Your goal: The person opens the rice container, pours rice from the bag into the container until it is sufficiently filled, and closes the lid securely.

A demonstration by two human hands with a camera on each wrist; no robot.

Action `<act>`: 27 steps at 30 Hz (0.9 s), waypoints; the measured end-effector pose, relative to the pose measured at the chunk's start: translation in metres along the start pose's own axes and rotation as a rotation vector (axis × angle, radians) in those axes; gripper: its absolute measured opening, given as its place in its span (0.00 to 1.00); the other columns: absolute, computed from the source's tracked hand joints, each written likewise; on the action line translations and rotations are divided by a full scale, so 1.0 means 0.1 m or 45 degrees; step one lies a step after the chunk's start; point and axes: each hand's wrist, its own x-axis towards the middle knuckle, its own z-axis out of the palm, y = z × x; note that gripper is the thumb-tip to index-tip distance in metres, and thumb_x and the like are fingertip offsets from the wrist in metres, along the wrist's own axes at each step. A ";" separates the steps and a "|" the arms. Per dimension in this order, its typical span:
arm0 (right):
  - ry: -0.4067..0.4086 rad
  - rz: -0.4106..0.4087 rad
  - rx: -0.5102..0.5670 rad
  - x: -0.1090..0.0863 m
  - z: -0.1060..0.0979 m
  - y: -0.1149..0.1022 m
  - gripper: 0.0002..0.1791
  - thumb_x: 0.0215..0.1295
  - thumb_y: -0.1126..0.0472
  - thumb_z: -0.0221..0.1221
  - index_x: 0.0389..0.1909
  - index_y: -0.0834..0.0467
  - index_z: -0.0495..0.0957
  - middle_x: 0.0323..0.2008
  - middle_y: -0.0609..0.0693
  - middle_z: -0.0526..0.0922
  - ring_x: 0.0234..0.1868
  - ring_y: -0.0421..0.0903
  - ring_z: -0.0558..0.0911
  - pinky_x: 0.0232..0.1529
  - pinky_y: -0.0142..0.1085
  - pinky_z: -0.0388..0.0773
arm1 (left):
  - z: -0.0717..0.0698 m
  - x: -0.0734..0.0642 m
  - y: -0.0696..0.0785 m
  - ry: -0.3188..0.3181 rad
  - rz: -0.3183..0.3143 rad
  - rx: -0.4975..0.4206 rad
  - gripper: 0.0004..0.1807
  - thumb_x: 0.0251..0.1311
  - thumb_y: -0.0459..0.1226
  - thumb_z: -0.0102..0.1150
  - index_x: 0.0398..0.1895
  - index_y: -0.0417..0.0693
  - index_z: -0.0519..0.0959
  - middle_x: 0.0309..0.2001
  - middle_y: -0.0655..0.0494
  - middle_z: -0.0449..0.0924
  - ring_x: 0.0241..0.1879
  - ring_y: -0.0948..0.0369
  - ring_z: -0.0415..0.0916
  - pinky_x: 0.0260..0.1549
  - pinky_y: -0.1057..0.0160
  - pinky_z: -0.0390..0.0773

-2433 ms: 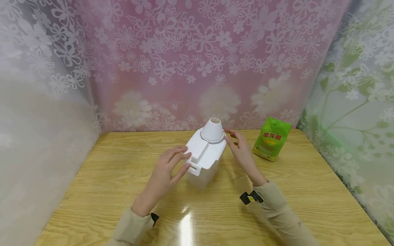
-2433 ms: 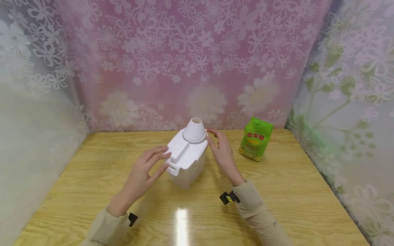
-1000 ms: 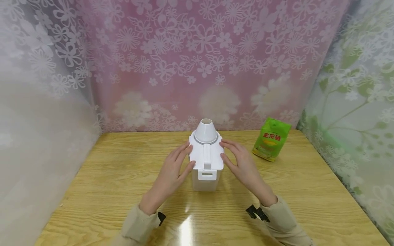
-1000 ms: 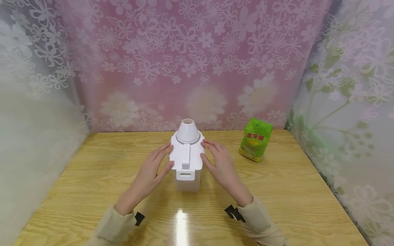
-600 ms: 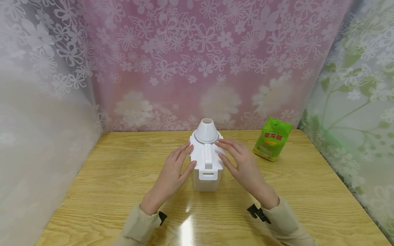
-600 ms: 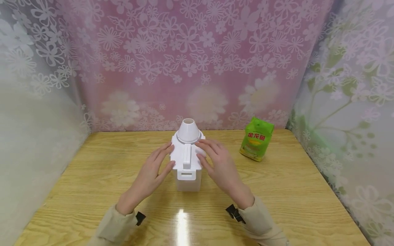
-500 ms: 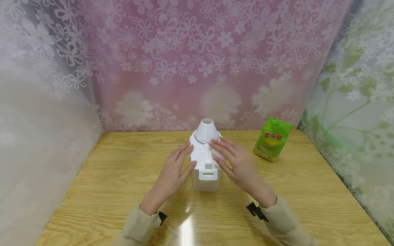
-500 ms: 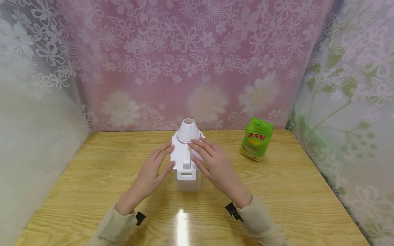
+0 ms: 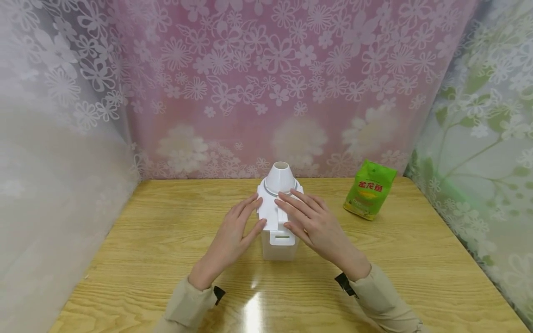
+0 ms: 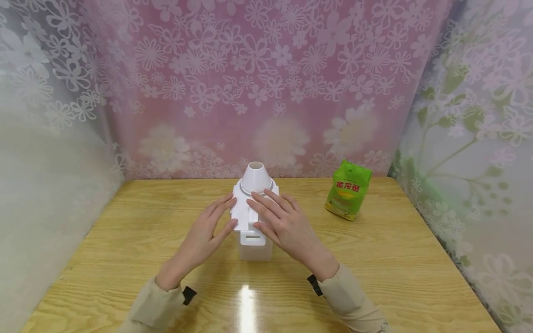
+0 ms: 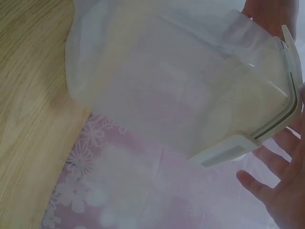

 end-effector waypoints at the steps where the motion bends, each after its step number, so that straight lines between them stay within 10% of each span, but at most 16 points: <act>1: -0.004 0.003 0.001 0.00 0.00 0.00 0.30 0.82 0.41 0.37 0.73 0.51 0.69 0.72 0.49 0.71 0.73 0.53 0.68 0.66 0.51 0.67 | -0.01 0.01 0.00 -0.005 0.001 -0.002 0.28 0.73 0.47 0.55 0.71 0.43 0.70 0.74 0.47 0.66 0.71 0.47 0.65 0.68 0.40 0.65; 12: 0.007 0.010 0.028 -0.01 0.01 0.00 0.30 0.82 0.41 0.37 0.73 0.51 0.70 0.72 0.49 0.71 0.71 0.54 0.70 0.62 0.52 0.71 | -0.21 0.11 -0.07 -0.067 -0.227 -0.221 0.25 0.77 0.48 0.50 0.69 0.46 0.73 0.66 0.49 0.76 0.66 0.49 0.72 0.63 0.43 0.72; 21: 0.001 0.015 0.039 -0.02 0.01 0.01 0.30 0.82 0.41 0.37 0.72 0.52 0.70 0.72 0.50 0.70 0.71 0.55 0.69 0.67 0.50 0.67 | -0.24 0.23 -0.19 -0.290 -0.600 -0.897 0.28 0.78 0.45 0.48 0.75 0.42 0.63 0.66 0.41 0.72 0.63 0.45 0.74 0.62 0.45 0.75; 27: -0.001 0.015 0.032 -0.03 0.02 0.00 0.30 0.82 0.41 0.38 0.73 0.51 0.70 0.72 0.50 0.70 0.70 0.55 0.70 0.67 0.50 0.66 | -0.20 0.29 -0.26 -0.352 -0.762 -1.137 0.30 0.78 0.45 0.47 0.75 0.40 0.61 0.69 0.39 0.68 0.64 0.44 0.73 0.61 0.49 0.77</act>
